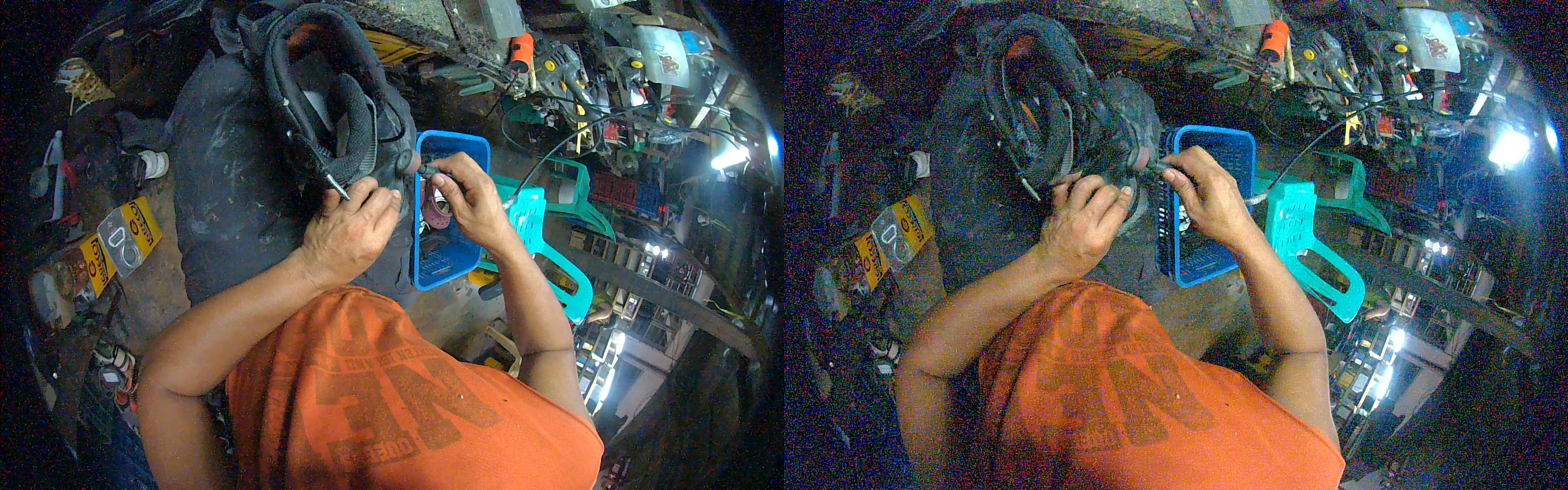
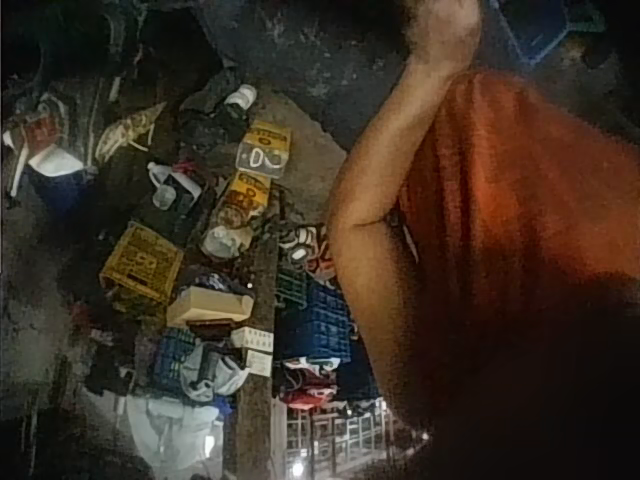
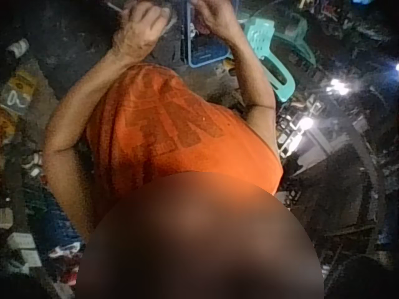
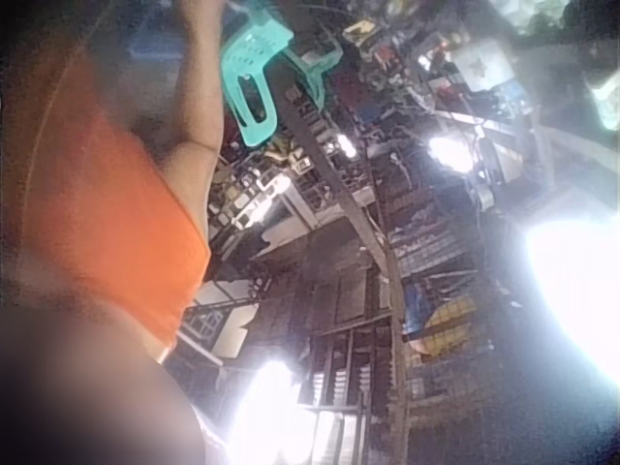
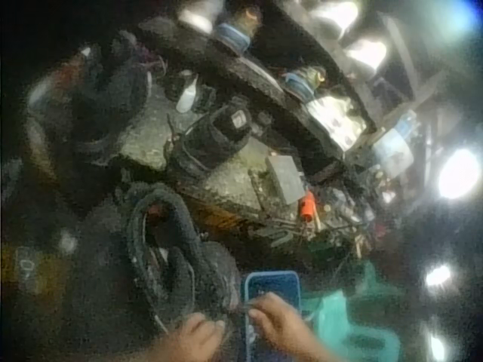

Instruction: The person holds a black shoe and uses a rotary tool to grind or polish the sole and heel areas. They rotate the shoe to access different surfaces and continue the grinding action throughout the clip.

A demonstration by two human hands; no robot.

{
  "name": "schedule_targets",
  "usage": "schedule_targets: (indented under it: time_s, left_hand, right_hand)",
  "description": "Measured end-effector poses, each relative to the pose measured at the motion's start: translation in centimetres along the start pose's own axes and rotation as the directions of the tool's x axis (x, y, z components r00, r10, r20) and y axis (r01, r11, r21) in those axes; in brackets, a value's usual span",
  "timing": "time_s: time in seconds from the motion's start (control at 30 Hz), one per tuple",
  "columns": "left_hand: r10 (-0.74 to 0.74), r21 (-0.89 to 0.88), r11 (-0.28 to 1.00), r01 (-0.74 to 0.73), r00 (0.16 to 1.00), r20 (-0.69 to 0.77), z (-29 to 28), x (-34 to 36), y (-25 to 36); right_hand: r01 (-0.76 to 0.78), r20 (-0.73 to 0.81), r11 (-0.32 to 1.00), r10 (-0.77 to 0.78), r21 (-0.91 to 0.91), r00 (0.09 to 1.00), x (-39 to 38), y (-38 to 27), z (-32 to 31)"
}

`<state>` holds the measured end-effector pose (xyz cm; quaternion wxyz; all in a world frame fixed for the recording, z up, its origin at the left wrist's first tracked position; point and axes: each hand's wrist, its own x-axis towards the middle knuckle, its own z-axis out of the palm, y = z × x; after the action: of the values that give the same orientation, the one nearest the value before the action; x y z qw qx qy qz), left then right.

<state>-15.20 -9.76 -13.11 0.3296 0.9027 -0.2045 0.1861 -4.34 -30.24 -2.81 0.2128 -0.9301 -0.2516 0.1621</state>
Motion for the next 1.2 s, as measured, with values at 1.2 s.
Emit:
schedule_targets:
  time_s: [1.2]
  left_hand:
    - [-0.003, -0.024, 1.0, 0.003, 1.0, -0.022, 0.3, 0.0, 0.0]
  right_hand:
    - [0.045, 0.085, 0.993, -0.036, -0.106, 0.996, 0.8, -1.2, -1.8]
